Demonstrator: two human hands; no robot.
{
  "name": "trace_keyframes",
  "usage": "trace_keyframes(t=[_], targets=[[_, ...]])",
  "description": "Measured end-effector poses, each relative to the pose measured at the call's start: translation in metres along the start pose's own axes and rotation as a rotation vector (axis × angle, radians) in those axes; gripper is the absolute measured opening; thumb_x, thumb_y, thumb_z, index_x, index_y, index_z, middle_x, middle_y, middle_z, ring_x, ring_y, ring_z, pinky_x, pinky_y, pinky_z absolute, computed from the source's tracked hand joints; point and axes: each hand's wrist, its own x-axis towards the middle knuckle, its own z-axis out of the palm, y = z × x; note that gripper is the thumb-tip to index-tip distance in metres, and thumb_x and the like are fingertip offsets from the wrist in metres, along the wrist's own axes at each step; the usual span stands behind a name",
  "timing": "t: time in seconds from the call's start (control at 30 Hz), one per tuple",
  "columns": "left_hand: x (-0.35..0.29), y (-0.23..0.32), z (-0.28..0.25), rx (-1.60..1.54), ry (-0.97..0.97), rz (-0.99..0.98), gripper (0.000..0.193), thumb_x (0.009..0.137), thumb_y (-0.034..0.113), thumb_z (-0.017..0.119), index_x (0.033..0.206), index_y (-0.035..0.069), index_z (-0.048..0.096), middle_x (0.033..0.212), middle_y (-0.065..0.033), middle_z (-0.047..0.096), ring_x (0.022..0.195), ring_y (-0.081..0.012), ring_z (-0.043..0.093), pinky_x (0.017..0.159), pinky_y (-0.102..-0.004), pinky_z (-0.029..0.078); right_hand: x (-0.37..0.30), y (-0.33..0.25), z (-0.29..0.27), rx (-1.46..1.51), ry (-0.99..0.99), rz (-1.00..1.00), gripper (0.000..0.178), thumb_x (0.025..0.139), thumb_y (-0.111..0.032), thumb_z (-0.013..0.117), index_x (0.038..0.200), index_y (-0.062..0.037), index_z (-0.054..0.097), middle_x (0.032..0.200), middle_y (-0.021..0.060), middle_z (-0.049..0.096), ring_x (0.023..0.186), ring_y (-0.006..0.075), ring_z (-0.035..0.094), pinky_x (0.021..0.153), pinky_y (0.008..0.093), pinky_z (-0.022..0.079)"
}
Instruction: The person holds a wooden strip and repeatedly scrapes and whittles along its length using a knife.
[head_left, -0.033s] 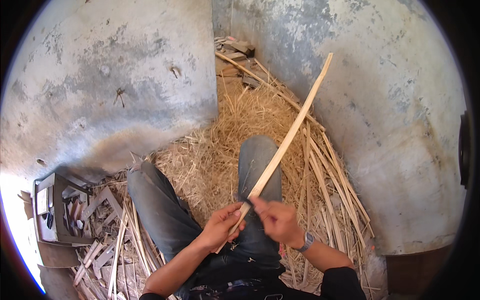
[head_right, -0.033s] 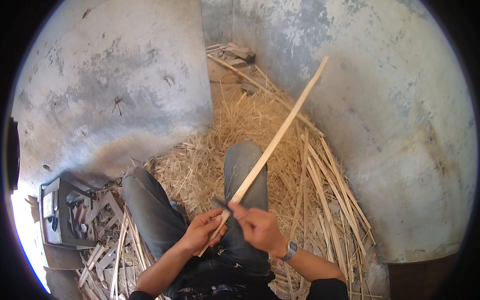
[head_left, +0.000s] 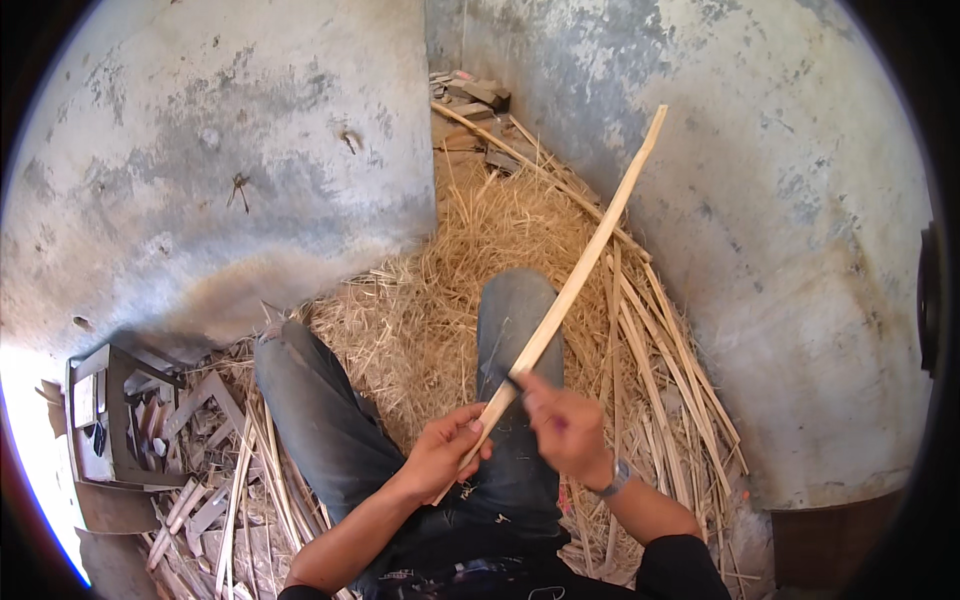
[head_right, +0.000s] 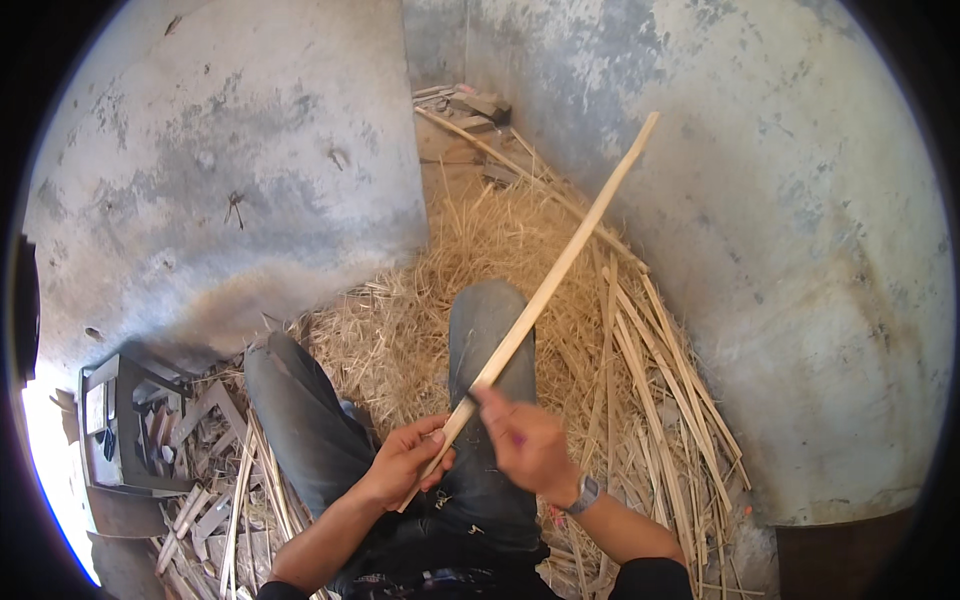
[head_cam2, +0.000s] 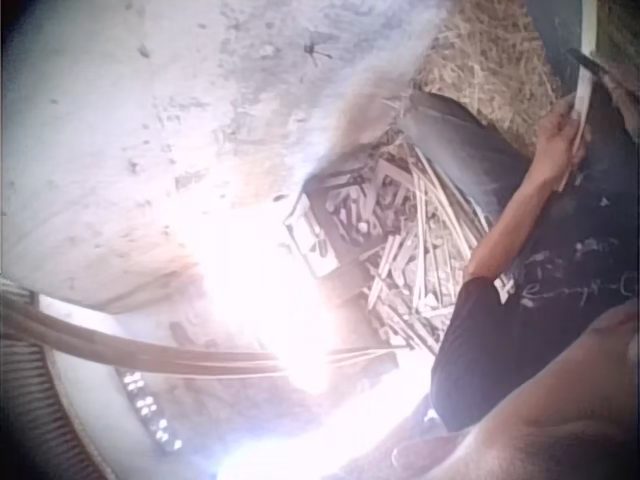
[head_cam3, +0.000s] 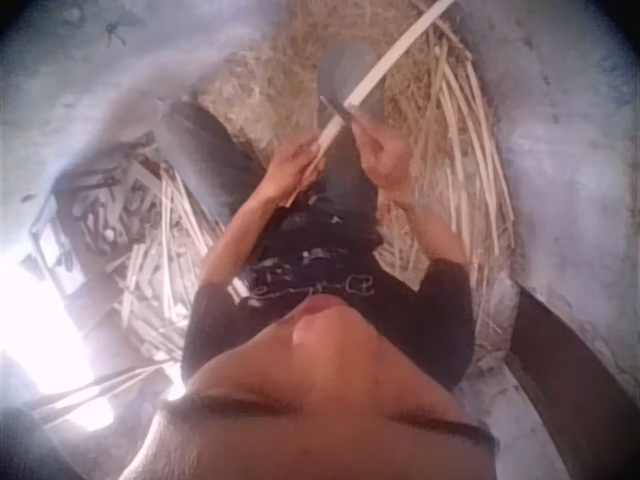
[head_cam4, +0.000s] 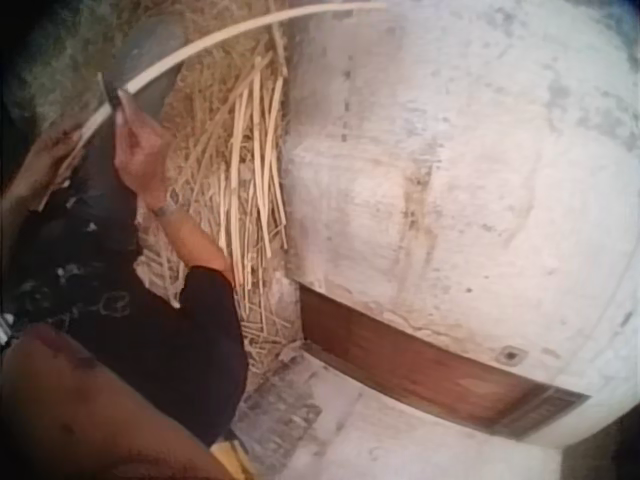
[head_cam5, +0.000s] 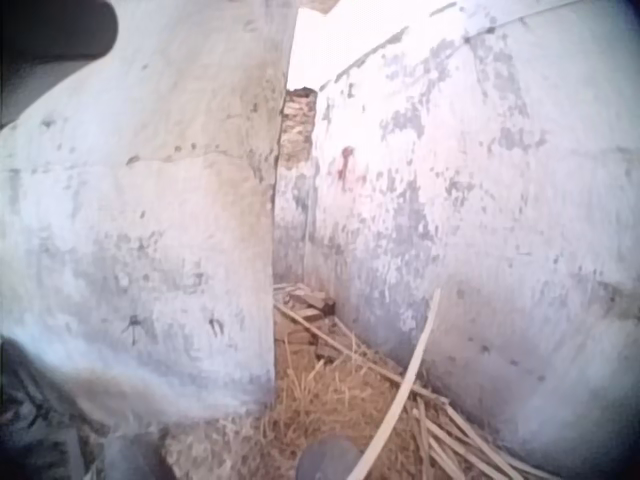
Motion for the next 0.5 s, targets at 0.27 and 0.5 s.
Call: trace_keyframes(t=[0.27, 0.5], targets=[[0.000, -0.020, 0.011, 0.383, 0.130, 0.236, 0.043, 0.113, 0.015, 0.050, 0.154, 0.001, 0.047, 0.093, -0.0055, 0.069, 0.060, -0.0043, 0.051, 0.056, -0.0207, 0.044, 0.003, -0.005, 0.010, 0.035, 0.168, 0.254, 0.083, 0.079, -0.011, 0.091, 0.153, 0.0001, 0.053, 0.085, 0.0040, 0.071, 0.062, 0.0041, 0.057, 0.056, 0.0222, 0.046], [-0.001, -0.016, 0.011, 0.452, 0.193, 0.235, 0.040, 0.111, 0.014, 0.054, 0.148, -0.001, 0.052, 0.090, -0.0046, 0.073, 0.070, -0.0057, 0.057, 0.065, -0.0244, 0.048, -0.003, -0.004, 0.010, 0.189, 0.143, 0.232, 0.069, 0.084, -0.007, 0.083, 0.149, -0.0012, 0.059, 0.078, 0.0048, 0.069, 0.058, 0.0059, 0.057, 0.055, 0.0258, 0.048]])
